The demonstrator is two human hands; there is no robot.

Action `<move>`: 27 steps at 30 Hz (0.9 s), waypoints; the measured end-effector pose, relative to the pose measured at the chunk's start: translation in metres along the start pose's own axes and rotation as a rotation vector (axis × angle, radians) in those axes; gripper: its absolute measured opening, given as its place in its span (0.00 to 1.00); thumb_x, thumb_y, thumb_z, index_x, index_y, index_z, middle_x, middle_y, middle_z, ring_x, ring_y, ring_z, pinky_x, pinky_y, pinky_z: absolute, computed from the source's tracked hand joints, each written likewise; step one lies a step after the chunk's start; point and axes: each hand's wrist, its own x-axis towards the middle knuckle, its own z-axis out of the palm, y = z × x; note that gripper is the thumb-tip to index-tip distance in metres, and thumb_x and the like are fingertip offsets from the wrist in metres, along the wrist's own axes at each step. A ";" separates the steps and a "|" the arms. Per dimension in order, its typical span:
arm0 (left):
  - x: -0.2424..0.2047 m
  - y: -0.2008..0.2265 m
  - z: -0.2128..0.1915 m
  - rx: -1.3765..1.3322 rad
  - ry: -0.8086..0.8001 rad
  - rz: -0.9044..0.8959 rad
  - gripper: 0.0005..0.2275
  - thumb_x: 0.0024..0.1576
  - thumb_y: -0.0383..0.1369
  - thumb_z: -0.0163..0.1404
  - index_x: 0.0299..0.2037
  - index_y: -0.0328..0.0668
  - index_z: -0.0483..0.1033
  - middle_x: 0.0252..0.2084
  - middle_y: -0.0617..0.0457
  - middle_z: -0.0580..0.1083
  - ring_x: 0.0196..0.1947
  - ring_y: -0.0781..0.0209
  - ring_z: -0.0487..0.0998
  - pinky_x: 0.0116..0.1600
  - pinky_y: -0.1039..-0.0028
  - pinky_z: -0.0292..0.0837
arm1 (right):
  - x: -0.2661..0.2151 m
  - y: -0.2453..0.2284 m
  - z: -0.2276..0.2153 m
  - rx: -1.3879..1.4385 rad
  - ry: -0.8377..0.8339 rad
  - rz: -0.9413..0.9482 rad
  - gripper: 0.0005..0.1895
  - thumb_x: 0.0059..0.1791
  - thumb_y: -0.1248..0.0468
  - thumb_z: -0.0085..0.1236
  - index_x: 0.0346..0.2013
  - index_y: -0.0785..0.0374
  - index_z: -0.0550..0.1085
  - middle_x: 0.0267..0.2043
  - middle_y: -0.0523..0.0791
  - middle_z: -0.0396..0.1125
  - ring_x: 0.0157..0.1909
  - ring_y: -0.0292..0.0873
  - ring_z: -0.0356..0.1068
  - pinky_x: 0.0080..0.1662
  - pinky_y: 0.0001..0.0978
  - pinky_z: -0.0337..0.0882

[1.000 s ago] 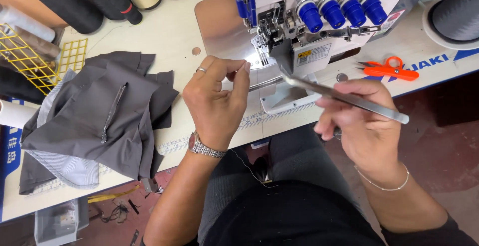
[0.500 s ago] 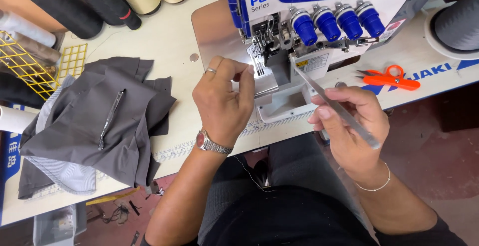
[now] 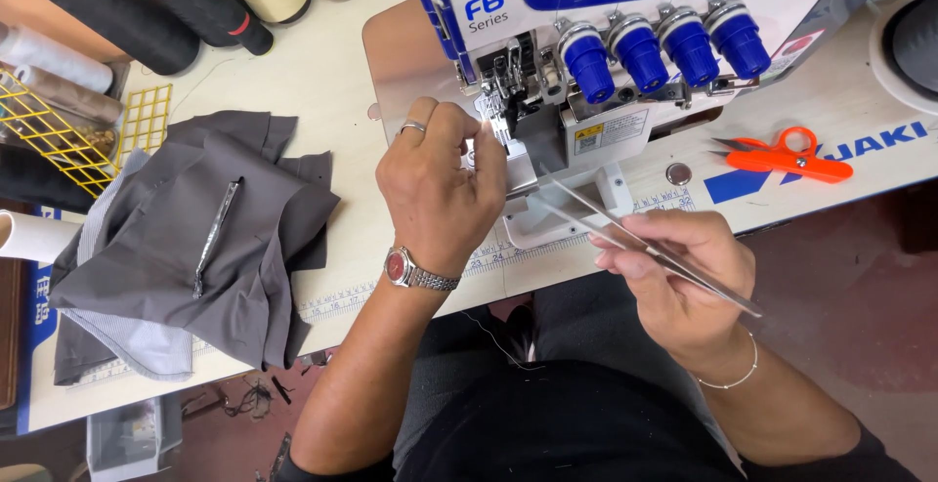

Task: Using tweezers and a metal probe to thread and adjust the internal components of an industrial sewing machine.

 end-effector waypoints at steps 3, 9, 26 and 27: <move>0.002 0.000 0.001 0.004 -0.015 -0.015 0.06 0.56 0.26 0.51 0.31 0.41 0.65 0.29 0.52 0.65 0.21 0.52 0.63 0.24 0.64 0.55 | -0.004 0.009 -0.003 0.101 0.017 -0.026 0.11 0.53 0.66 0.55 0.47 0.70 0.67 0.41 0.54 0.73 0.39 0.45 0.82 0.40 0.26 0.87; 0.003 0.002 0.000 -0.012 -0.002 -0.011 0.08 0.56 0.24 0.51 0.29 0.40 0.63 0.27 0.51 0.64 0.22 0.53 0.61 0.26 0.65 0.54 | -0.008 0.013 -0.005 0.132 0.023 0.010 0.12 0.54 0.61 0.54 0.46 0.67 0.67 0.39 0.55 0.74 0.33 0.44 0.80 0.34 0.24 0.85; 0.005 0.003 -0.001 -0.033 -0.034 -0.062 0.07 0.56 0.25 0.51 0.30 0.42 0.65 0.28 0.53 0.66 0.24 0.56 0.65 0.29 0.65 0.59 | -0.003 0.002 -0.005 0.044 -0.008 -0.090 0.13 0.55 0.61 0.51 0.44 0.70 0.73 0.38 0.52 0.75 0.32 0.43 0.79 0.31 0.21 0.84; 0.005 0.003 -0.001 -0.047 -0.037 -0.075 0.07 0.57 0.25 0.51 0.30 0.42 0.65 0.28 0.53 0.66 0.25 0.56 0.66 0.30 0.65 0.60 | -0.002 0.001 -0.006 -0.004 -0.014 -0.118 0.13 0.55 0.60 0.50 0.44 0.68 0.74 0.38 0.51 0.75 0.32 0.42 0.79 0.33 0.21 0.82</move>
